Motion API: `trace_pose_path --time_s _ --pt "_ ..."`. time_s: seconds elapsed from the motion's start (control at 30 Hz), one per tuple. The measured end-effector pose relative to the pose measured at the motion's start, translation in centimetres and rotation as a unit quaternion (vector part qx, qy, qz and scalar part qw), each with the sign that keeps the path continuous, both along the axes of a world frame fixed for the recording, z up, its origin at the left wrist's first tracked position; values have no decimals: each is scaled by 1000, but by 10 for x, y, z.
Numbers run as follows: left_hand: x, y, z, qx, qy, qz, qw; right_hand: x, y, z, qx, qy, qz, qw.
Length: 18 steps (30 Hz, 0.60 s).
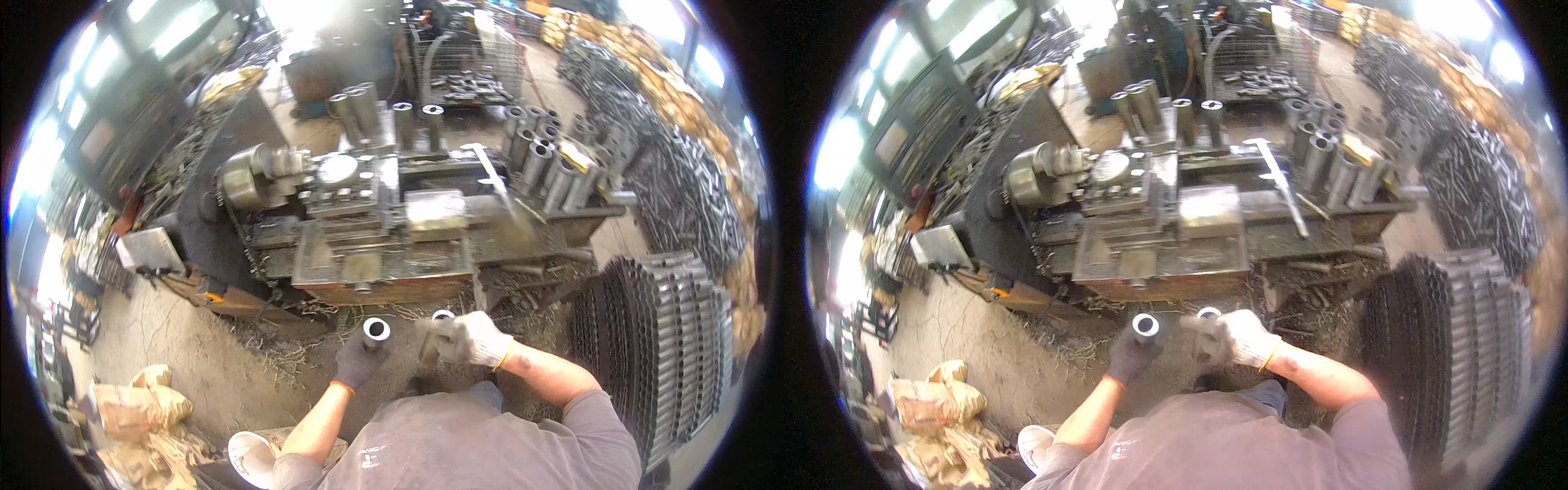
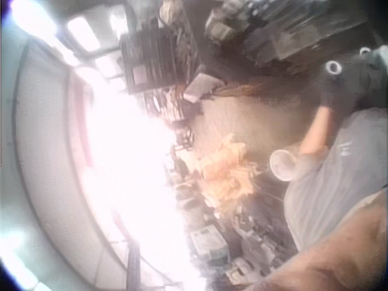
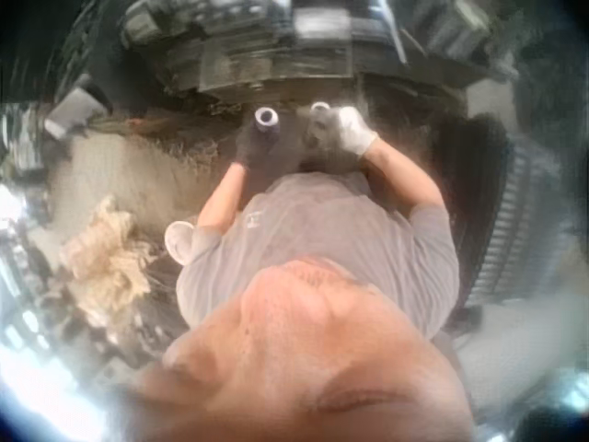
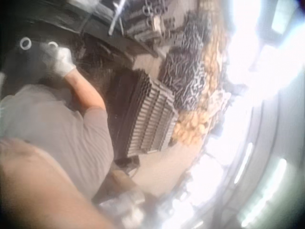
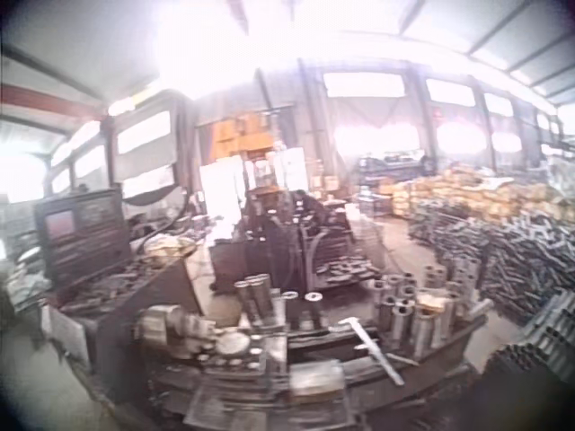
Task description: The person repeatedly picks up metal pipes from a stack, inserts them into a lathe chuck, operates the machine, removes the processed pipes, and places them back into the stack. The cycle continues with multiple pipes throughout the clip.
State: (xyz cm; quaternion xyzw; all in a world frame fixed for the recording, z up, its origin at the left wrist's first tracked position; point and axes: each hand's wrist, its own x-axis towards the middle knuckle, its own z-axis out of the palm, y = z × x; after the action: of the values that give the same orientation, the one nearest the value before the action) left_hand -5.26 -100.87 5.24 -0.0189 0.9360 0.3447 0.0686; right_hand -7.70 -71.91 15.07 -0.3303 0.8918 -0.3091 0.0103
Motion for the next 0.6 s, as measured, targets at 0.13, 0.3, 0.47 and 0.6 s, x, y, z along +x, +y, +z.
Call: trace_pose_path --time_s 0.13,0.3,0.47,0.6 --pt "-66 -83 15 139 97 168 971 -71 -74 39 -25 49 10 998" --pt "-187 -128 37 284 110 143 942 -158 -137 44 50 198 43 978" --pt "-249 -134 22 296 139 93 940 -192 -151 67 272 309 74 908" --pt "-258 -132 -1 257 101 47 960 -234 -139 124 -87 103 128 983"
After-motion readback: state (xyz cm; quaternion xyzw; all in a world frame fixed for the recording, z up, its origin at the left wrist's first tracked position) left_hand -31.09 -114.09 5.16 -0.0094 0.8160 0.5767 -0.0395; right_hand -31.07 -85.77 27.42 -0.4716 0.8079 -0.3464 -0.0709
